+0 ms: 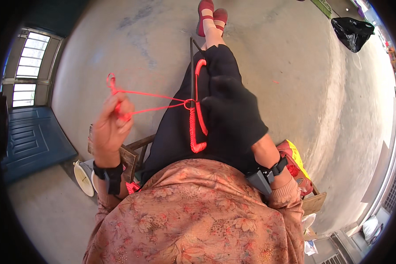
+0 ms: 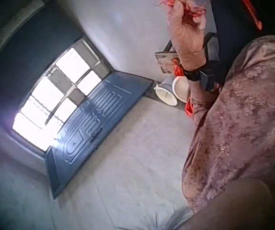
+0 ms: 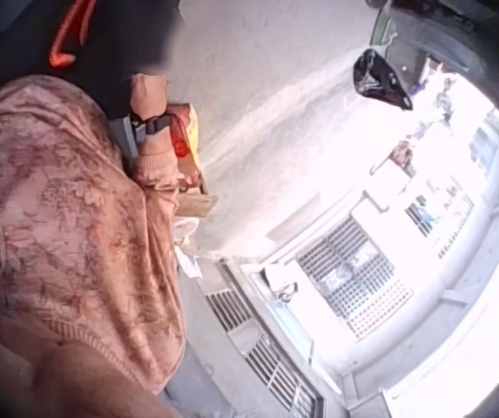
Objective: The person is weaving a red rope around a metal frame.
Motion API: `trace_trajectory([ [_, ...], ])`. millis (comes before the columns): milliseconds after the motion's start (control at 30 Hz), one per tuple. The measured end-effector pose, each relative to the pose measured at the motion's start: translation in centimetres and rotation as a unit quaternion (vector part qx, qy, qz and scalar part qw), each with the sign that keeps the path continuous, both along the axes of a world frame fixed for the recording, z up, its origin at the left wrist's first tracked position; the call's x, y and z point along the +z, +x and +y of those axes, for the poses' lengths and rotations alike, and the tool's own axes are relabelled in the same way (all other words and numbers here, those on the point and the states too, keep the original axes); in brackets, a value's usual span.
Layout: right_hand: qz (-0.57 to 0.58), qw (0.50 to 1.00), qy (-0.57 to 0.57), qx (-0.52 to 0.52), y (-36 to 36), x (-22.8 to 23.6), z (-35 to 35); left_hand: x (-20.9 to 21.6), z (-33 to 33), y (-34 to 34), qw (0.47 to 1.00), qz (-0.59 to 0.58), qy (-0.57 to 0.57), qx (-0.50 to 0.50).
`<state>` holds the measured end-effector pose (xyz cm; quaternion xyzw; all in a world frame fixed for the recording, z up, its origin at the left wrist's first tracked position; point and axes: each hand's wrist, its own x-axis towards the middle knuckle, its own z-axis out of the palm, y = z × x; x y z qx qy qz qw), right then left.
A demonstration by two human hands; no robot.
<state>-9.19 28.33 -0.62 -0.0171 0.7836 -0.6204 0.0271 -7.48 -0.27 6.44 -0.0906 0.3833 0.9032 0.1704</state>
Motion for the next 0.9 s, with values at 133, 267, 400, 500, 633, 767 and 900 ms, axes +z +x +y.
trace_trajectory([
  [133,0.233,0.947,0.151,0.161,-1.5,1.7,-3.6,3.5,-0.1,1.7,0.987,0.143,-0.067,-0.027],
  [267,-0.027,0.965,-0.052,0.255,-1.8,2.5,-3.1,3.0,-1.0,1.5,0.964,0.135,-0.23,0.016],
  [400,-0.204,0.942,-0.209,0.165,-1.1,2.1,-1.7,-1.8,0.2,0.3,0.921,0.015,-0.39,-0.014],
  [500,-0.232,0.911,-0.314,0.136,0.6,1.3,-1.3,-5.4,3.8,0.7,0.924,0.024,-0.363,-0.121],
  [633,-0.246,0.901,-0.34,0.11,2.0,0.4,-0.9,-7.0,7.0,1.1,0.921,0.08,-0.341,-0.17],
  [767,-0.204,0.923,-0.295,0.138,2.2,0.6,-0.6,-3.0,4.5,1.0,0.946,-0.04,-0.296,-0.124],
  [900,-0.116,0.96,-0.207,0.148,1.5,1.8,-1.4,4.8,0.0,3.3,0.964,0.047,-0.262,-0.021],
])
